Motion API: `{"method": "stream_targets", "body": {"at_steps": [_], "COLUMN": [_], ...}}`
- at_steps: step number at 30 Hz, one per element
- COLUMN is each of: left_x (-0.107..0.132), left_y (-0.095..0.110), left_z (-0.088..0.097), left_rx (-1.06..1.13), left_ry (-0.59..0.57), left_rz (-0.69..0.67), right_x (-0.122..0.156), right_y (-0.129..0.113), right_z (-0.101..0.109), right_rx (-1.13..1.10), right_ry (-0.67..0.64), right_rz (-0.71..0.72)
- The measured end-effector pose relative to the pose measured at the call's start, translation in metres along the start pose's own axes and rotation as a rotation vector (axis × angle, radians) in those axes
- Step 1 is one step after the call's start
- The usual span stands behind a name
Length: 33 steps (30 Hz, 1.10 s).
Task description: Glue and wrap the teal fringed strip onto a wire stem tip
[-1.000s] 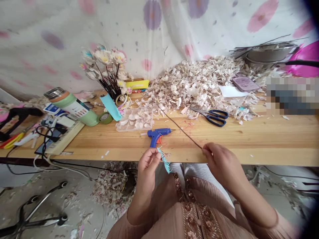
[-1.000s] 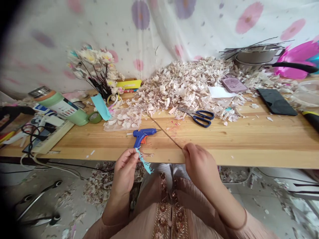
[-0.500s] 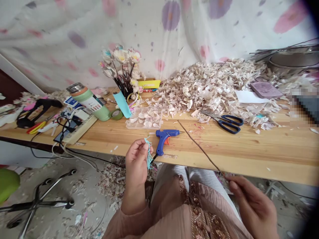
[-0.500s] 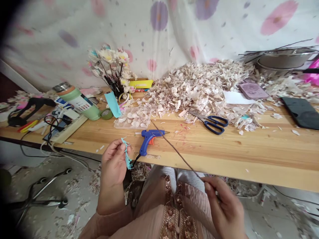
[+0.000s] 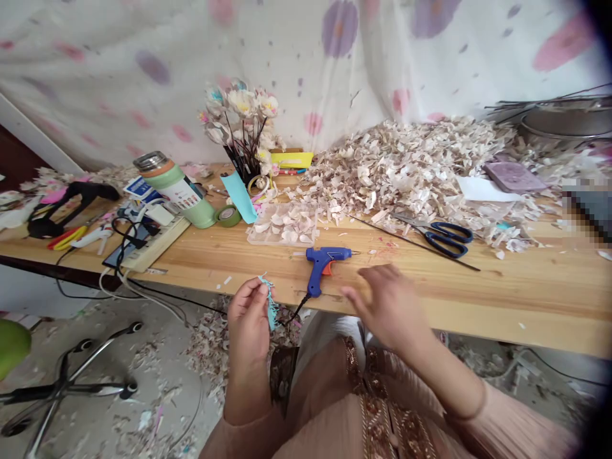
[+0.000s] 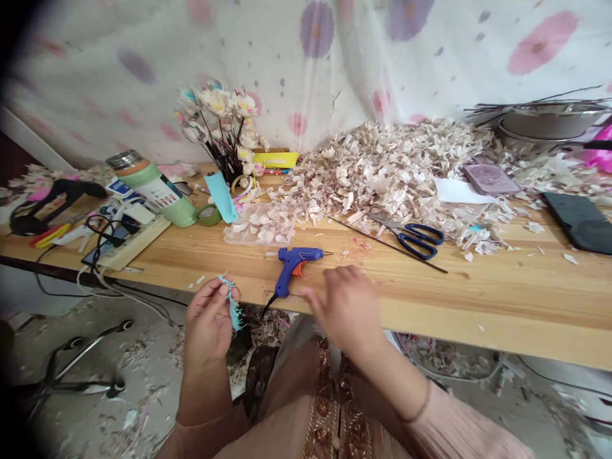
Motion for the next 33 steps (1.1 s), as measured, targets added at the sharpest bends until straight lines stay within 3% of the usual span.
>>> {"method": "stream_targets", "body": {"at_steps": [3,7,10,14,19,22,25,30,33], "left_x": [0.000,0.003,0.004,0.005,0.012,0.018,0.022,0.031,0.036], "left_y": [-0.006,-0.012,-0.012,-0.012,-0.014,-0.010,-0.006,-0.010,-0.013], "left_z": [-0.002,0.003,0.006,0.008,-0.008,-0.018,-0.025,-0.043,-0.060], "left_rx": [-0.010,-0.053,-0.072,-0.098,-0.146,-0.178,-0.189,-0.215,-0.269], "left_ry": [-0.020,-0.006,-0.012,-0.001,-0.083,-0.146,-0.187,-0.235,-0.279], "left_rz": [0.021,0.027,0.012,-0.003,0.008,-0.004,-0.020,-0.017,-0.036], "right_x": [-0.026,-0.045,-0.046,-0.037,-0.030,-0.022,0.004,0.071,0.092], "right_y": [-0.039,-0.054,-0.050,-0.033,-0.012,-0.002,0.011,0.028,0.027], "right_z": [-0.033,-0.055,-0.060,-0.053,-0.041,-0.033,-0.017,-0.008,-0.007], "right_rx": [0.032,0.054,0.048,0.081,0.136,0.055,-0.282,-1.283,-1.536], "right_ry": [-0.119,-0.114,-0.157,-0.218,-0.186,-0.154,-0.080,0.076,0.158], "right_rz": [-0.062,-0.104,-0.103,-0.127,-0.126,-0.069,-0.065,-0.247,-0.284]}}
Point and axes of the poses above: each hand's wrist, its own x-axis away from the middle knuckle, its own z-axis out of the back of the hand, y = z × x, the point moved 10 cm from there along -x, towards the middle knuckle, and after that the axes turned 4 degrees about -x, right-handed, at the moved point
